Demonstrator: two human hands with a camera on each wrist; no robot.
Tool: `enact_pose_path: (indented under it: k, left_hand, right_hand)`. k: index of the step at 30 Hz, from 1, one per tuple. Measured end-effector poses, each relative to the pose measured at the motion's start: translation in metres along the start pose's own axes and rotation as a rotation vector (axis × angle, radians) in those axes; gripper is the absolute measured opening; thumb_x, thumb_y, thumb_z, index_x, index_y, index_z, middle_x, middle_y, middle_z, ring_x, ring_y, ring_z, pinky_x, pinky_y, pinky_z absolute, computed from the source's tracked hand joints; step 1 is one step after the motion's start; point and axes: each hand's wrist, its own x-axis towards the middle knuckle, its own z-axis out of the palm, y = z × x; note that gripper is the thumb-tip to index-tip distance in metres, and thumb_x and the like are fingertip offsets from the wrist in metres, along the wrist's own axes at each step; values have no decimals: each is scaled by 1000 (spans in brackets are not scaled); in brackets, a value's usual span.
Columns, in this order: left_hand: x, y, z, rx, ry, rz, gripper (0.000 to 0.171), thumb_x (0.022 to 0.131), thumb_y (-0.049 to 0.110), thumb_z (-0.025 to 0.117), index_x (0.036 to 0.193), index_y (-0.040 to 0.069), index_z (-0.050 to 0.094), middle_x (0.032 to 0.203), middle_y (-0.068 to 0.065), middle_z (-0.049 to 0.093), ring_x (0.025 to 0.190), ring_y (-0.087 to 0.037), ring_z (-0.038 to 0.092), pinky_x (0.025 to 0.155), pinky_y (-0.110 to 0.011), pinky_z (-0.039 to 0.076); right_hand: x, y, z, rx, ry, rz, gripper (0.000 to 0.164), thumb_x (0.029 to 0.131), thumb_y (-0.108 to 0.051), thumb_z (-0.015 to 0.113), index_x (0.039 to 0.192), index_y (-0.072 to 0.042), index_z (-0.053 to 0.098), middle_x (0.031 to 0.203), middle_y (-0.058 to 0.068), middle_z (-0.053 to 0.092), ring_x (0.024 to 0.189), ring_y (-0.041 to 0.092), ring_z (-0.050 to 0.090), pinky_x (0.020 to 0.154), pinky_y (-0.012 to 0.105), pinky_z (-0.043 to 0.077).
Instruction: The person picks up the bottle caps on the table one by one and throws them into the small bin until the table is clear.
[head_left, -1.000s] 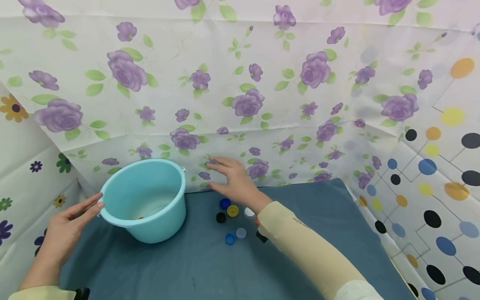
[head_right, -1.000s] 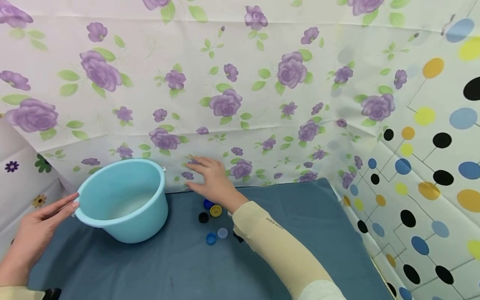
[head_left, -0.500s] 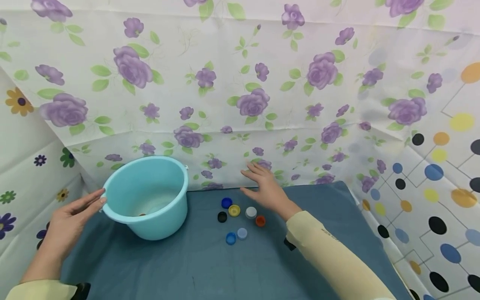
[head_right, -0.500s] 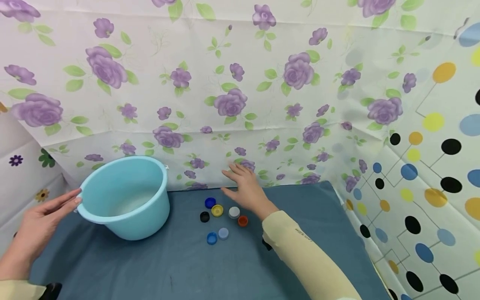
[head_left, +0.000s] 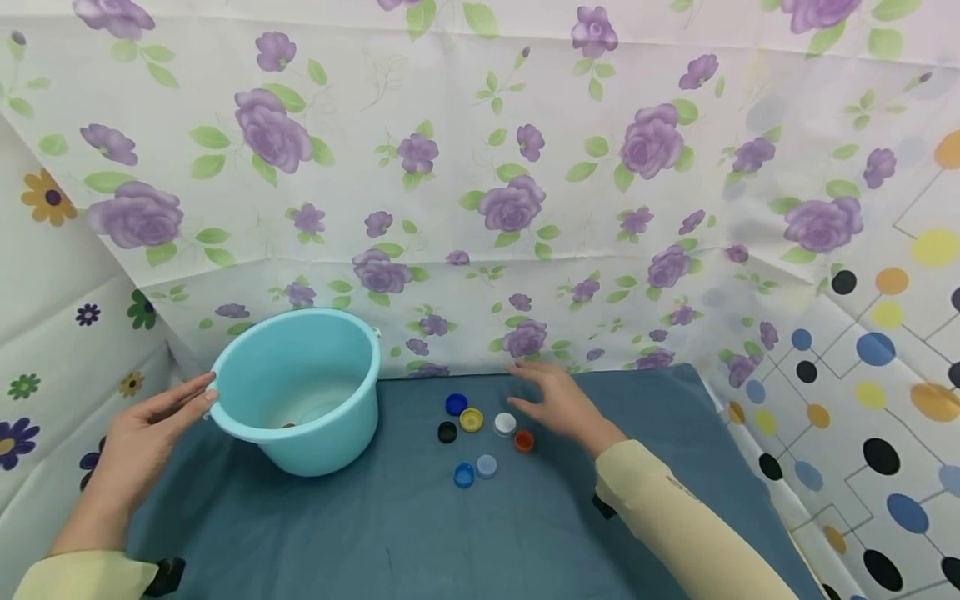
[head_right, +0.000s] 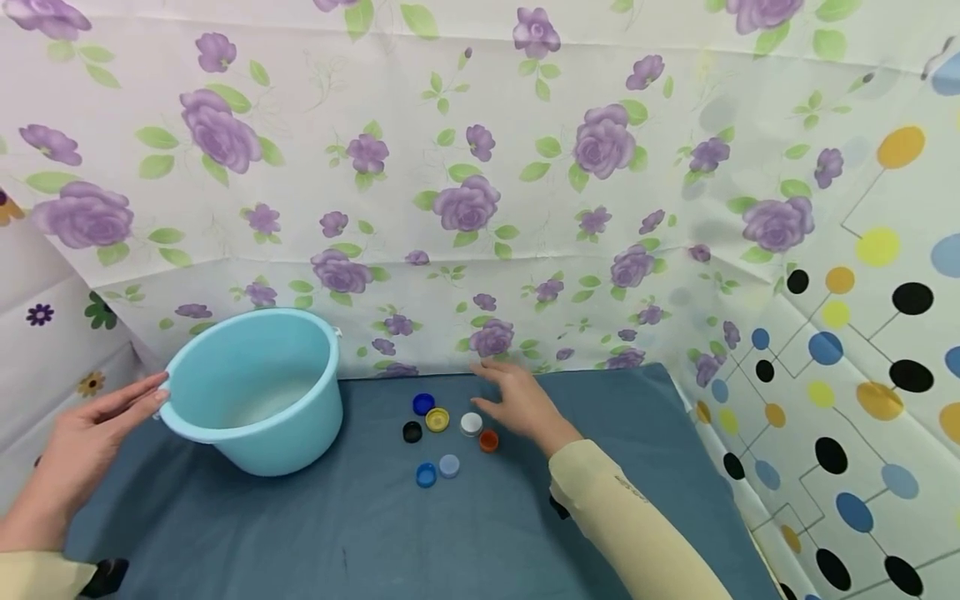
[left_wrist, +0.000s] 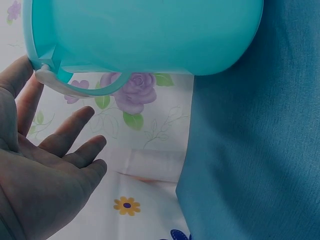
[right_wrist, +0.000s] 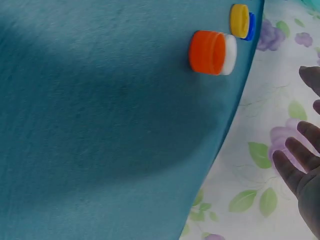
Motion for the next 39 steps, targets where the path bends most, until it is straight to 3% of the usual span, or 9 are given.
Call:
enact_pose_path:
  k: [9,15,23,39]
  left_hand:
    - [1,0,0,0,11,18,67,82,63,56,141,34,41,153,0,29,143,-35,17,103,-69,24]
    - [1,0,0,1,12,25,67,83,62,55,141,33,41,152,3,31,143,-33,20,103,-68,26]
    - [-1,2,1,4,12,25,67,83,62,56,141,32,41,151,7,33,143,-31,21,103,-67,27]
    - [-3,3,1,-6,4,32,66,84,60,56,141,33,41,153,2,30,143,-38,16,102,-71,23]
  right_hand:
    - [-10,0,14,47,-143,88,58,84,-49,65,137,-32,47,144,-3,45,134,19,41,104,45,42]
    - [-13,-3,29,51,-229,146,76,78,-58,67,141,-23,43,146,-2,43,135,21,40,106,45,40]
    - [-13,-4,44,-3,-219,127,82,73,-60,70,139,-18,46,140,1,50,129,20,47,103,42,43]
    - [-11,0,51,-99,-199,121,59,78,-51,70,127,-19,59,128,1,59,116,18,55,92,38,50]
